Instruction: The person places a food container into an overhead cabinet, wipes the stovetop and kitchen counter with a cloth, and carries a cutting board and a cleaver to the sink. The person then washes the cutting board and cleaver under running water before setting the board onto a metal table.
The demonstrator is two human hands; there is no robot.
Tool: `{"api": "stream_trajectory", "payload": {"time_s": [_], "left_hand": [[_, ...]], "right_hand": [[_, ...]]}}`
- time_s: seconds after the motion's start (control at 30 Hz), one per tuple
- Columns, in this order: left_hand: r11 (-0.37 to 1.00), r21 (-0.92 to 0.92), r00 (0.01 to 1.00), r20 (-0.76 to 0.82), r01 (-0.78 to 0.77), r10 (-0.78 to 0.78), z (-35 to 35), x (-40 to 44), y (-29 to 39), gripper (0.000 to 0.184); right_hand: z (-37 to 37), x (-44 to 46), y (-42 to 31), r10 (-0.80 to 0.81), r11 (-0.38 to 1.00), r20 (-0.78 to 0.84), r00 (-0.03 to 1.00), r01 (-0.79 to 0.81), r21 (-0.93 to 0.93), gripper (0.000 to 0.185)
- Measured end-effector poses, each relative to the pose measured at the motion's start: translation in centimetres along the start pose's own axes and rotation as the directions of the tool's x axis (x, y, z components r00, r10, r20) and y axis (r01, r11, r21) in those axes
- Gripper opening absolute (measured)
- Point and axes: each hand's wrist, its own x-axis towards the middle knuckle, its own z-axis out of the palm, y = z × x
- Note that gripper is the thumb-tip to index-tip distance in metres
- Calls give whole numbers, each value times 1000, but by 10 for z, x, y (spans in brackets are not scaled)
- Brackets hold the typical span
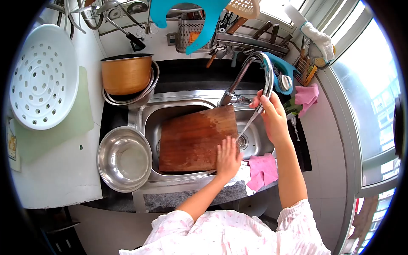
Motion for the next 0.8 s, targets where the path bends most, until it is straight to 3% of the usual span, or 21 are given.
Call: {"api": "stream_trajectory", "payload": {"time_s": [0.07, 0.13, 0.2, 0.33, 0.4, 0.53, 0.6, 0.73, 0.8], "left_hand": [[993, -45, 994, 28, -105, 106, 0, 17, 9, 60], [996, -11, 994, 77, -83, 83, -1, 28, -1, 59], [994, 55, 994, 45, 97, -99, -3, 29, -20, 58], [943, 112, 950, -24, 312, -311, -6, 7, -66, 61], [885, 163, 900, -55, 436, -433, -8, -3, -81, 63], [757, 82, 761, -28, 648, -648, -18, -14, -95, 70], [731, 127, 739, -24, 671, -674, -17, -19, -84, 70], [874, 137, 883, -19, 467, -469, -6, -28, -47, 71], [894, 119, 901, -5, 431, -434, -9, -31, -40, 72]], "right_hand": [[2, 1, 5, -13, 1000, -5, 1000, 13, 3, 19], [2, 1, 10, -53, 998, -3, 999, 53, -27, 19], [6, 2, 10, -51, 998, -8, 999, 51, -35, 18], [15, 5, 15, -66, 998, 27, 997, 66, -13, 18], [22, 8, 17, -104, 995, 23, 994, 104, 13, 20], [35, 14, 21, -103, 995, 40, 994, 103, -2, 20], [40, 14, 21, -93, 996, 39, 995, 94, -8, 20], [37, 14, 24, -97, 995, 61, 993, 97, 10, 21], [34, 13, 24, -90, 996, 74, 993, 89, 10, 21]]}}
